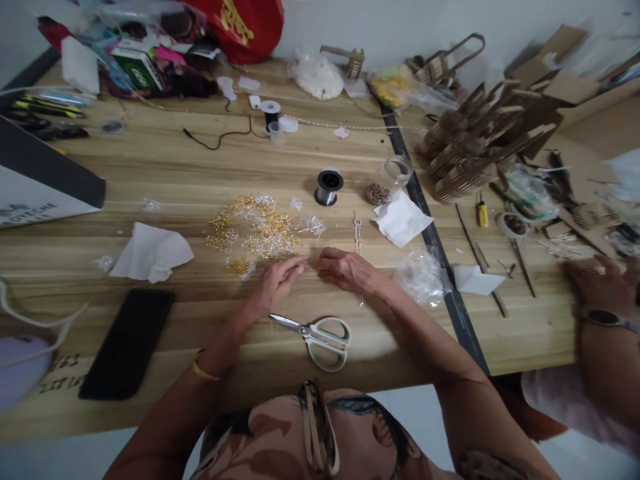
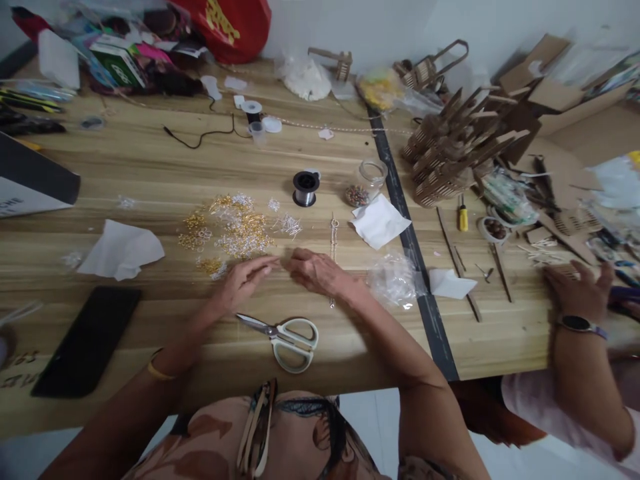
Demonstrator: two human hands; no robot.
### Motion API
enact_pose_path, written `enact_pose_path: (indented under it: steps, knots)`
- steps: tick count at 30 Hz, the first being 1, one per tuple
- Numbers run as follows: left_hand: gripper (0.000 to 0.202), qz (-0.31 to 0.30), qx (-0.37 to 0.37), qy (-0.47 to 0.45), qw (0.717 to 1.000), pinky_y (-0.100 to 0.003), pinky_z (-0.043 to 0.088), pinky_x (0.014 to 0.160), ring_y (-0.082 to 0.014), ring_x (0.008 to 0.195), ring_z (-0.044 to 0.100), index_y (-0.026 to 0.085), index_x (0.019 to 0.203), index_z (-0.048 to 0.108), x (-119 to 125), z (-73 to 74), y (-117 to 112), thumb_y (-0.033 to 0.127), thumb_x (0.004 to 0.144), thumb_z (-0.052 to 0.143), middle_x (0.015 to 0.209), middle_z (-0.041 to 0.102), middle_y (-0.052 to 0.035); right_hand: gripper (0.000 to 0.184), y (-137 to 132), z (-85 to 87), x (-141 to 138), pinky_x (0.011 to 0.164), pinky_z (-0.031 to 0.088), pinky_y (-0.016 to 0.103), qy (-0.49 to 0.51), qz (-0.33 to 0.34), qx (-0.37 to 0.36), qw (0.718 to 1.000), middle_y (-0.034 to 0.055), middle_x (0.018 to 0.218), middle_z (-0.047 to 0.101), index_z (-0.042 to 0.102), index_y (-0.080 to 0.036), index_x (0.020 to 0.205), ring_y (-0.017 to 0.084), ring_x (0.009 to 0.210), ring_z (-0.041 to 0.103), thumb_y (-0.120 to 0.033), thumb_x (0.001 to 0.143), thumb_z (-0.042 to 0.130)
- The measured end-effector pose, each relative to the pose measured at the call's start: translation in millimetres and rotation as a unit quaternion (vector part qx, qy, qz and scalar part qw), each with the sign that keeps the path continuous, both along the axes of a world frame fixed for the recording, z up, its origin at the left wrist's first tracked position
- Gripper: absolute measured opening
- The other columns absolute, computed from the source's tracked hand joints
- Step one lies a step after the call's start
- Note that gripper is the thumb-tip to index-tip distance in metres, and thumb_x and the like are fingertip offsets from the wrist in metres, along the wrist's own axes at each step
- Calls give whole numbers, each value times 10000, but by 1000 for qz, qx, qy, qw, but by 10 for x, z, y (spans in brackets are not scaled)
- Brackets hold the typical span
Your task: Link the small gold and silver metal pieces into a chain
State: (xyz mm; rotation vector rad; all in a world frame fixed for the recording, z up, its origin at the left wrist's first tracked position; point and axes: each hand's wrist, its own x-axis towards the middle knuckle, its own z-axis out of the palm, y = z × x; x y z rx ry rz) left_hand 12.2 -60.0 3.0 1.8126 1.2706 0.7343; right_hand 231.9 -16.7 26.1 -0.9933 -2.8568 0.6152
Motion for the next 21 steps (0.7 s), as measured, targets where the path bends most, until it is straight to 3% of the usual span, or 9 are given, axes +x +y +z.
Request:
enact_pose_path:
  steps: [5,11,16,21]
  knots:
    - [262,20,7,-14,1000,-313,534,816,-192,933,684,160,1035,690,-58,-24,24,274,906,493,1022,741,-79,168,-91,-8,-125,707,440,261,-81,-3,48,996,90,1016,607,607,-163,1030,163,874,582,-189,955,459]
    - [156,14,60,75,995,-312,510,778,-177,814,651,157,885,707,-165,-33,27,174,852,555,871,723,-62,194,-199,-12,-205,769,467,333,-151,13,105,983,136,1012,628,606,-135,1019,225,919,591,-91,928,441]
    - [148,-66,83,185,977,-343,486,850,-205,904,612,155,931,698,-179,3,-26,157,834,586,932,675,-75,215,-212,-47,-189,757,472,327,-156,-1,109,982,138,1037,633,592,-140,1052,227,916,597,-85,926,426]
    - [269,-68,109,222,967,-365,464,905,-225,1003,576,163,1116,641,-145,-18,-76,168,865,545,1065,641,-90,170,-176,-117,-151,742,462,297,-123,-7,98,988,117,1006,630,580,-155,993,189,847,597,-155,962,412]
